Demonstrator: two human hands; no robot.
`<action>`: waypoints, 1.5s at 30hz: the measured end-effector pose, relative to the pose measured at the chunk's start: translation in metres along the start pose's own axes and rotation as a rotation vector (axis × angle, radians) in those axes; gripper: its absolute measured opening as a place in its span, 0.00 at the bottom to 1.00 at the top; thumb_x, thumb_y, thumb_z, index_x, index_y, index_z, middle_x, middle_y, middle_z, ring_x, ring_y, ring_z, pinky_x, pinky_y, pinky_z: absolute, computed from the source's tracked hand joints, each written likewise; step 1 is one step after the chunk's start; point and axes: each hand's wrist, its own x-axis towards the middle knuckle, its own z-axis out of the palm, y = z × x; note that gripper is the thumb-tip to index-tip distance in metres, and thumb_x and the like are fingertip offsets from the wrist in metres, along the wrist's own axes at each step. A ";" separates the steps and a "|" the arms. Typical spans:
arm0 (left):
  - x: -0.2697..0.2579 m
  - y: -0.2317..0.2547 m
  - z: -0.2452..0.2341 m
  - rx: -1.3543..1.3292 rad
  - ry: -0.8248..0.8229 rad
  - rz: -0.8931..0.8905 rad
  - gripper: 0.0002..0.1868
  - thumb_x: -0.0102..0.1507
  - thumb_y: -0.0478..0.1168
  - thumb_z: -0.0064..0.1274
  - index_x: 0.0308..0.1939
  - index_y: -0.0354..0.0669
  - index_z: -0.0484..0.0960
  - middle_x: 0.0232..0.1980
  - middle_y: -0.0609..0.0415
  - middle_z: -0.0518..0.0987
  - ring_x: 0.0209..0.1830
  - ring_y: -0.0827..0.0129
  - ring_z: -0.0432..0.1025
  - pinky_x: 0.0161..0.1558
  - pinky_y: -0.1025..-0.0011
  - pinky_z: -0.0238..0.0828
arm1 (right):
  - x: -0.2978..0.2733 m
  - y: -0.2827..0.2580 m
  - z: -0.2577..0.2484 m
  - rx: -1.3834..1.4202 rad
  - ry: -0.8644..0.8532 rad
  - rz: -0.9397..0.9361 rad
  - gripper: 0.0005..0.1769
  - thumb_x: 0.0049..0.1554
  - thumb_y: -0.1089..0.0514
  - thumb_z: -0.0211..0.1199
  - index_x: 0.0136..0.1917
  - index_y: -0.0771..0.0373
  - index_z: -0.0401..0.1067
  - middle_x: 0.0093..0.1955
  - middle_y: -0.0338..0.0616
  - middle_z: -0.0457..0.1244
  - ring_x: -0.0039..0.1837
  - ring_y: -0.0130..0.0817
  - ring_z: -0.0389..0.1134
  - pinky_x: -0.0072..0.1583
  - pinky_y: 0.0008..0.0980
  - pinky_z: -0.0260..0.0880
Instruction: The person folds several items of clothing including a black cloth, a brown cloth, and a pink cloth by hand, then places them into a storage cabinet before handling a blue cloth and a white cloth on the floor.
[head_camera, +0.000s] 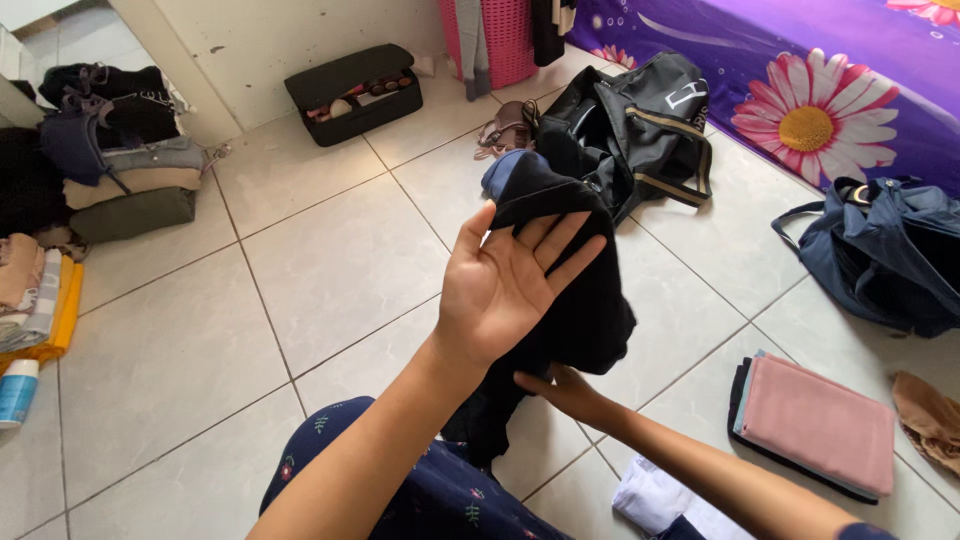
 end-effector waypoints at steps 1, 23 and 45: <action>0.002 -0.002 -0.011 0.001 -0.001 -0.005 0.27 0.76 0.51 0.27 0.69 0.34 0.68 0.69 0.43 0.73 0.74 0.54 0.65 0.81 0.46 0.47 | 0.006 0.011 0.008 0.204 -0.028 0.186 0.44 0.56 0.38 0.62 0.75 0.68 0.58 0.69 0.51 0.62 0.72 0.44 0.61 0.70 0.40 0.62; -0.030 -0.050 -0.070 1.269 0.187 -0.420 0.15 0.58 0.34 0.51 0.48 0.51 0.82 0.29 0.67 0.72 0.26 0.83 0.64 0.27 0.80 0.59 | -0.088 -0.110 -0.121 -0.032 -0.143 -0.211 0.47 0.52 0.54 0.70 0.78 0.56 0.48 0.51 0.44 0.69 0.55 0.30 0.69 0.58 0.32 0.68; 0.033 0.081 -0.093 2.288 0.925 0.281 0.10 0.53 0.34 0.55 0.37 0.50 0.80 0.44 0.52 0.79 0.41 0.52 0.77 0.41 0.57 0.73 | -0.077 -0.106 -0.261 0.461 0.799 -0.496 0.10 0.71 0.60 0.63 0.46 0.62 0.72 0.36 0.32 0.62 0.39 0.18 0.58 0.43 0.21 0.59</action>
